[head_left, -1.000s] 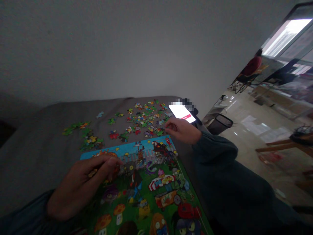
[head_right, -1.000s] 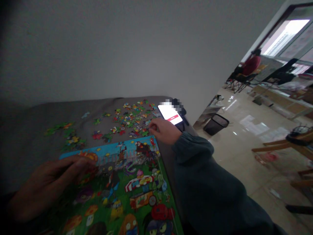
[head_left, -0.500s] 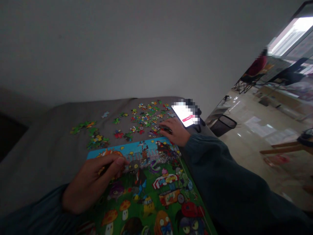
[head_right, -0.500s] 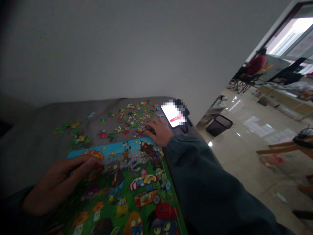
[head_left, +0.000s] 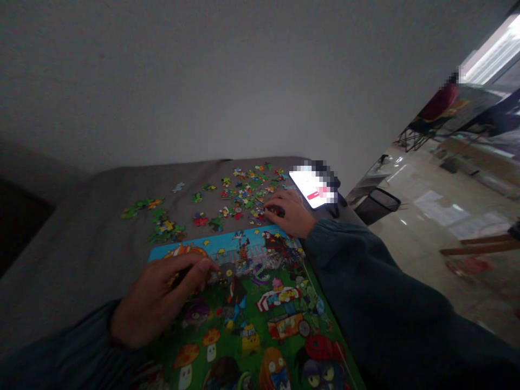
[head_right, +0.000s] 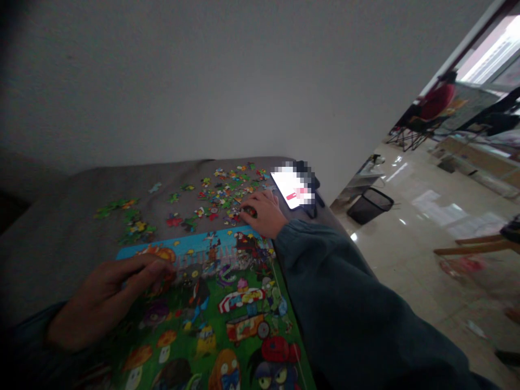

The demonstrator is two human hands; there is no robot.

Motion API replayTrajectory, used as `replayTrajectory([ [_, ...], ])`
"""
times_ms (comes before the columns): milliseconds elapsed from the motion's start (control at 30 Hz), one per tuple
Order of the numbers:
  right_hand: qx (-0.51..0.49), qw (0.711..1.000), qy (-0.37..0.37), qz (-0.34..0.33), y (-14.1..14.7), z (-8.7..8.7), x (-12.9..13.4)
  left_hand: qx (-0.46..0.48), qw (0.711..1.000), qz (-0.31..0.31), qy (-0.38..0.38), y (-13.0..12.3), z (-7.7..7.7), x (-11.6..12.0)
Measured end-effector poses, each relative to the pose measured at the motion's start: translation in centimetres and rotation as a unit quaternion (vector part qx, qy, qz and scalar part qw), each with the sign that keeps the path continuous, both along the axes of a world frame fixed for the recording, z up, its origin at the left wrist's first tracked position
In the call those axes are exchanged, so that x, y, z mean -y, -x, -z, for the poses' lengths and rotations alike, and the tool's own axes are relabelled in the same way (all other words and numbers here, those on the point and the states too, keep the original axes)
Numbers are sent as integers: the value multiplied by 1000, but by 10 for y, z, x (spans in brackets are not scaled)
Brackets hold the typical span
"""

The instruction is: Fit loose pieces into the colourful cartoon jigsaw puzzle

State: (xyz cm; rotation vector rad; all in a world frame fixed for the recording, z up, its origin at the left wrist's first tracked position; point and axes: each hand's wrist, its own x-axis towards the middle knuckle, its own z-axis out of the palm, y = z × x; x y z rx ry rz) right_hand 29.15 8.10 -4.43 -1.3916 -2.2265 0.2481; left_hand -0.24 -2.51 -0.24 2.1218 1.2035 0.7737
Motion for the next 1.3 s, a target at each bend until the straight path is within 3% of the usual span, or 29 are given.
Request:
replayTrajectory([
  [367, -11, 1000, 3, -2, 8, -2, -7, -32, 999, -5, 14, -3, -1, -1],
  [567, 8, 999, 5, 45, 4, 0, -9, -42, 999, -11, -5, -6, -1, -3],
  [833, -14, 999, 30, 17, 6, 0, -8, -39, 998, -25, 43, -5, 2, 1],
  [1000, -15, 1000, 15, 9, 7, 1, -5, -25, 999, 9, 25, -2, 6, -2],
  [1167, -10, 1000, 6, 2, 5, 2, -2, -24, 999, 2, 29, -2, 7, 0],
  [1300, 14, 999, -22, -26, 7, -5, -12, -42, 999, 15, -6, -2, 10, -1],
])
